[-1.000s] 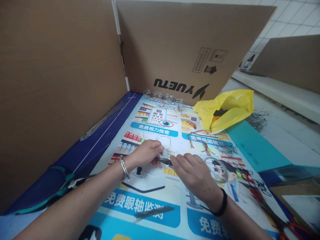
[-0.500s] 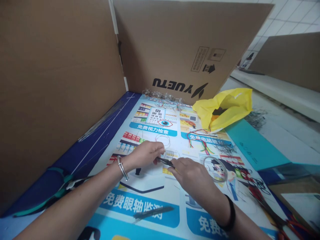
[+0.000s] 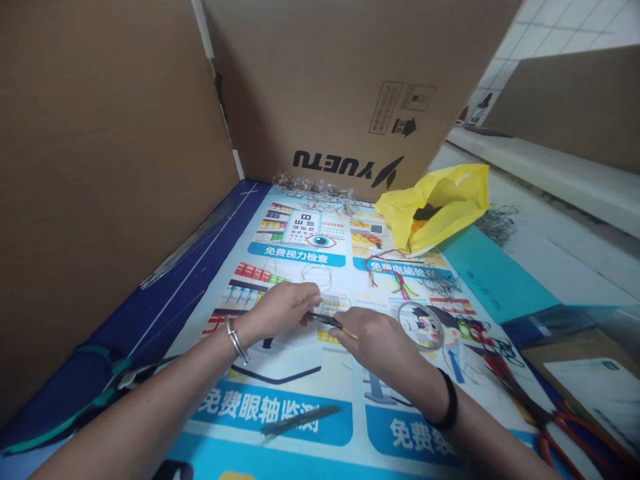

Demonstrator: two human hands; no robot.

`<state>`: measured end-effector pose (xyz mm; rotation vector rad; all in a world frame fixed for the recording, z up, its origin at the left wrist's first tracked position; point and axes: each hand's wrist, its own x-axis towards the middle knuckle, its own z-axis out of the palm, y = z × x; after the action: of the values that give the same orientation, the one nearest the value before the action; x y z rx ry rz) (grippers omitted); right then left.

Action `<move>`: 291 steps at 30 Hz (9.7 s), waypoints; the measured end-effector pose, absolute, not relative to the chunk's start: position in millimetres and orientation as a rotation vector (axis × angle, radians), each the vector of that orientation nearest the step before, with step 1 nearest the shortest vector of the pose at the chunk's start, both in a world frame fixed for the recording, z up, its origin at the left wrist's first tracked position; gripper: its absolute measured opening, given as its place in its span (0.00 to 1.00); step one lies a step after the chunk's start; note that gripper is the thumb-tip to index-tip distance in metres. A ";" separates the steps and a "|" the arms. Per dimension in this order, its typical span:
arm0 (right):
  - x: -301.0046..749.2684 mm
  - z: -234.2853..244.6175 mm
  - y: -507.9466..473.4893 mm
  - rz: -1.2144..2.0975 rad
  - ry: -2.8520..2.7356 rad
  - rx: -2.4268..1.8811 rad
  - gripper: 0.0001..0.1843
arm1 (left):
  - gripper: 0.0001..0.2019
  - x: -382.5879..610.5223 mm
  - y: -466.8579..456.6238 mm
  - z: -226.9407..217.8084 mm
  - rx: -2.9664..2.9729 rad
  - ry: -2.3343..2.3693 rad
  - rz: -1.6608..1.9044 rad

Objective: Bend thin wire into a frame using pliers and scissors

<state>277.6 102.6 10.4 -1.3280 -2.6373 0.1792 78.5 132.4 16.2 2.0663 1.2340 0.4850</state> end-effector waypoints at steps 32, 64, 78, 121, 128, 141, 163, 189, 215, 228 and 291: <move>292.6 -29.3 132.1 0.752 -1.644 -1.297 0.18 | 0.10 29.0 155.1 35.7 2.295 1.721 0.184; 290.6 -26.5 130.3 0.715 -1.812 -1.299 0.15 | 0.11 28.8 150.5 27.3 2.347 1.878 -0.269; 291.7 -28.6 130.1 0.673 -1.887 -1.240 0.13 | 0.09 30.2 153.8 23.9 2.321 1.892 -0.125; 265.8 -4.0 102.1 1.309 -1.533 -1.181 0.11 | 0.09 99.2 112.3 17.5 1.777 1.248 0.735; 274.3 -5.8 107.7 1.041 -1.841 -1.170 0.09 | 0.06 93.5 119.9 17.7 1.571 1.229 0.919; 302.2 -4.2 114.7 -0.776 -2.460 -0.896 0.11 | 0.10 79.1 127.2 28.3 1.055 1.103 0.990; 300.9 3.3 109.3 -0.880 -2.481 -0.805 0.13 | 0.07 80.0 127.4 22.5 0.913 1.051 0.845; 301.7 4.2 108.7 -0.844 -2.471 -0.754 0.14 | 0.07 81.2 128.1 20.6 0.846 1.059 0.831; 295.6 -8.2 111.1 -0.649 -2.507 -0.886 0.13 | 0.09 82.6 126.2 25.3 1.025 1.088 0.964; 291.4 -7.4 110.8 -0.502 -2.509 -0.988 0.11 | 0.09 81.6 126.2 26.1 1.299 1.091 0.999; 289.9 1.2 100.7 -0.846 -2.566 -0.790 0.15 | 0.08 91.9 121.7 13.3 0.958 1.104 0.909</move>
<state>289.9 100.7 1.2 -0.7901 -2.5657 -0.8456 91.9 121.7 13.3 0.9577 1.1045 0.9093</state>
